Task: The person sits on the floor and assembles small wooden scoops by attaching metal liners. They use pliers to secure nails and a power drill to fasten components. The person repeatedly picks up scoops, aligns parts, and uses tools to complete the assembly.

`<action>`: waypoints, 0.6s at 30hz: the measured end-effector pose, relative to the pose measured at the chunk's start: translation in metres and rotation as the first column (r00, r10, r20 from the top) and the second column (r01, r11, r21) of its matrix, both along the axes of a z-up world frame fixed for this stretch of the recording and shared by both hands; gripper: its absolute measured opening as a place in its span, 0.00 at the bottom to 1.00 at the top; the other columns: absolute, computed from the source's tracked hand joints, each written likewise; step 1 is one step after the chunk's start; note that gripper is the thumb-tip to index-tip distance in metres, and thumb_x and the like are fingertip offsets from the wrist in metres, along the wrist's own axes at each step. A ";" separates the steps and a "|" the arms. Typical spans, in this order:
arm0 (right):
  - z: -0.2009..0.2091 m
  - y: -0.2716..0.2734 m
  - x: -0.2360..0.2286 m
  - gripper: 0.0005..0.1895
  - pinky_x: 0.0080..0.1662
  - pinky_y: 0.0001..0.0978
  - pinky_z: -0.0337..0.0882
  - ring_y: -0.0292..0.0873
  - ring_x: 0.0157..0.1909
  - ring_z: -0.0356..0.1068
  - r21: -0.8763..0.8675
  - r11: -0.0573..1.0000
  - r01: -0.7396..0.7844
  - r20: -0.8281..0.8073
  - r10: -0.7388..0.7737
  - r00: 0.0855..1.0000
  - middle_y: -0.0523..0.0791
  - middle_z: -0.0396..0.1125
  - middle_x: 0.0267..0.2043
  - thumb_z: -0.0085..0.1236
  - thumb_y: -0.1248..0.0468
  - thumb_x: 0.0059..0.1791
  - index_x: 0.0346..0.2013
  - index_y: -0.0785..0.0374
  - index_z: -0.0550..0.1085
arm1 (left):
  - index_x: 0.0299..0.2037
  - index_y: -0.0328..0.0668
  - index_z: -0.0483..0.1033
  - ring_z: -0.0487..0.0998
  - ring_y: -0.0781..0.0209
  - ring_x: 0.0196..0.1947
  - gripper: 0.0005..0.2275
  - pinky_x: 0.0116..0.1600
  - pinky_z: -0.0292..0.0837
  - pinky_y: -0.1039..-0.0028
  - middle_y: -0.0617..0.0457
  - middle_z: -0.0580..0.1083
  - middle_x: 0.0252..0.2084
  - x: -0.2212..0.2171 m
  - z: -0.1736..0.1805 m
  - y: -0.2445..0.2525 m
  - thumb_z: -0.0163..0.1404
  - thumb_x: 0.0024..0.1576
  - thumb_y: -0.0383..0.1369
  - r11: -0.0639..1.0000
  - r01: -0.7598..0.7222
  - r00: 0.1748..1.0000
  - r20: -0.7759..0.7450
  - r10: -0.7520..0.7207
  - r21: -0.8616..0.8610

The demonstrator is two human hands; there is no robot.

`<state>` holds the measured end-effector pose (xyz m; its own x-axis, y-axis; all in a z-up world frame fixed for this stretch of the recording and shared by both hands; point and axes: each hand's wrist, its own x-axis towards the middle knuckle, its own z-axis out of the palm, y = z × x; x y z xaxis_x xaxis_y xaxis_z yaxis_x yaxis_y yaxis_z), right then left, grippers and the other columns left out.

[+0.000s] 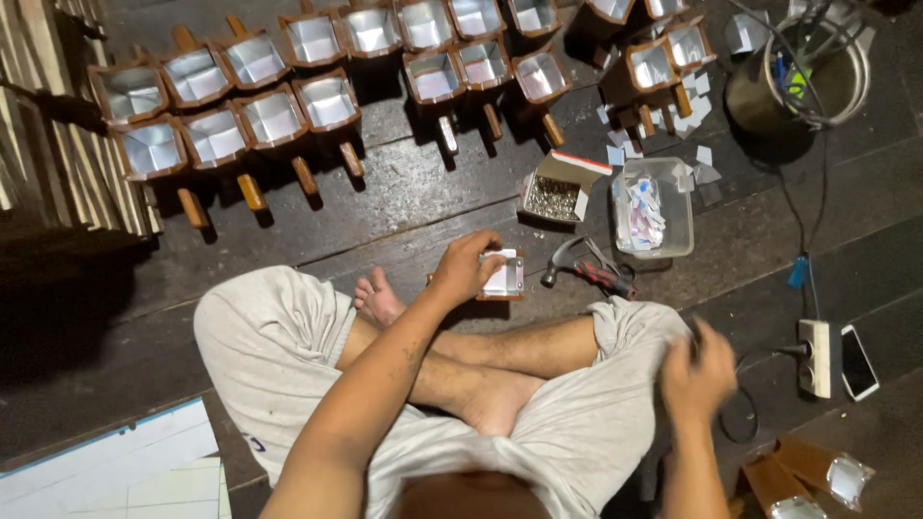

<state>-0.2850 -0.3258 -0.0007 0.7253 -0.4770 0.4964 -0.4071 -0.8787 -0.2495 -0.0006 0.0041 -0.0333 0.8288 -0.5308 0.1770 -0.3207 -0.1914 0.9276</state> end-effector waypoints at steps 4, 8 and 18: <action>-0.011 0.028 0.177 0.15 0.54 0.41 0.70 0.53 0.50 0.72 0.126 0.932 -0.339 -0.120 0.354 0.928 0.48 0.72 0.43 0.66 0.66 0.51 0.53 0.60 0.79 | 0.43 0.42 0.76 0.83 0.40 0.40 0.10 0.45 0.80 0.58 0.44 0.80 0.36 -0.001 -0.008 -0.001 0.61 0.53 0.26 1.000 -0.009 1.000 0.014 0.009 -0.018; -0.071 0.030 0.279 0.21 0.51 0.42 0.72 0.46 0.50 0.72 0.087 0.936 -0.341 -0.539 0.332 0.774 0.39 0.73 0.43 0.62 0.45 0.48 0.54 0.44 0.79 | 0.43 0.41 0.77 0.83 0.39 0.39 0.09 0.44 0.80 0.57 0.42 0.79 0.36 -0.005 -0.014 -0.001 0.60 0.53 0.25 1.000 -0.022 1.000 0.009 0.022 -0.008; -0.061 0.052 0.314 0.16 0.52 0.55 0.69 0.53 0.53 0.72 0.084 0.954 -0.288 -0.757 0.249 0.604 0.42 0.74 0.47 0.60 0.54 0.47 0.50 0.44 0.79 | 0.43 0.41 0.77 0.83 0.40 0.40 0.10 0.44 0.80 0.59 0.44 0.79 0.35 0.001 -0.013 -0.002 0.60 0.53 0.24 0.999 0.013 1.000 0.029 -0.011 -0.053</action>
<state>0.0290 -0.2742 -0.0612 0.9443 -0.1910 -0.2680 -0.1778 -0.9814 0.0727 0.0001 0.0016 -0.0463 0.8165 -0.5301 0.2290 -0.3495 -0.1381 0.9267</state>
